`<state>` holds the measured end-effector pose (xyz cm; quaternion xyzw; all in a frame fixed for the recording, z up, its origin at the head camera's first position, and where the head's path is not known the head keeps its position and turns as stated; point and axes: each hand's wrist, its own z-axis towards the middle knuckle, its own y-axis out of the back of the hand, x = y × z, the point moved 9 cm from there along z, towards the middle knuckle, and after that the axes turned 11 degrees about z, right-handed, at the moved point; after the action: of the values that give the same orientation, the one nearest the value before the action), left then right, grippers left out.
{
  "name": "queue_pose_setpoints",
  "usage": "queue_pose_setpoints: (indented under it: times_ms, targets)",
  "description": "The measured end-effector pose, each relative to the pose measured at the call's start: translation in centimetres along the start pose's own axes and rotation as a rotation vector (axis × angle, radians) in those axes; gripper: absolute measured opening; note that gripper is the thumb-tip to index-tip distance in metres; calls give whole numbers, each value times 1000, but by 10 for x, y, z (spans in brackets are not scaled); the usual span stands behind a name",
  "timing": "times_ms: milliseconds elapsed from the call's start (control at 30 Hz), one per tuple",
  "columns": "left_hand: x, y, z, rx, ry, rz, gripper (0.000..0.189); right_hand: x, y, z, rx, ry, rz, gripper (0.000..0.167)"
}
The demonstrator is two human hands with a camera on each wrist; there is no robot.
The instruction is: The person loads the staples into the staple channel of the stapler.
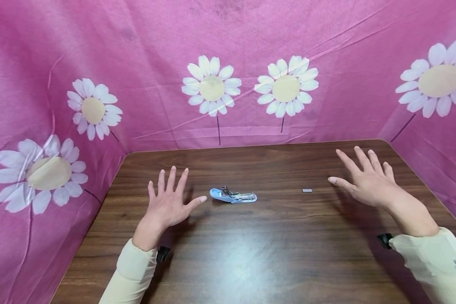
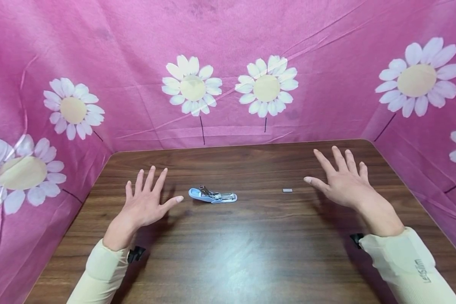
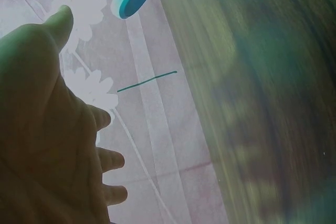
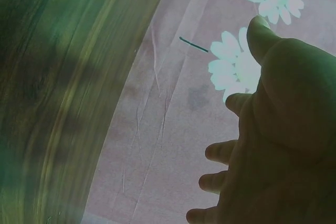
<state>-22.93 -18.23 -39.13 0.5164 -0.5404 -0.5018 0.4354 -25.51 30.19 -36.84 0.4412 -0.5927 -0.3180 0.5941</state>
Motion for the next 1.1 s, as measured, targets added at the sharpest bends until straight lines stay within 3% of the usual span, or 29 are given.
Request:
queue_pose_setpoints:
  times_ms: [167,433,533,667,867,1100]
  targets:
    - [-1,1,2,-17,-17,15,105,2,2,2,-50,37,7,87]
    - [-6,3,8,-58,-69,22,107,21,20,2,-272,274,-9,68]
    - [-6,1,6,-40,-77,1,109,25,21,6,-274,295,5,65]
    - [-5,-3,4,-9,-78,-21,110,27,20,13,-234,263,27,65]
    - [-6,-5,7,-8,-97,-43,106,27,15,15,-229,257,56,62]
    - [-16,-8,21,8,-225,-263,101,24,12,17,-252,283,64,53]
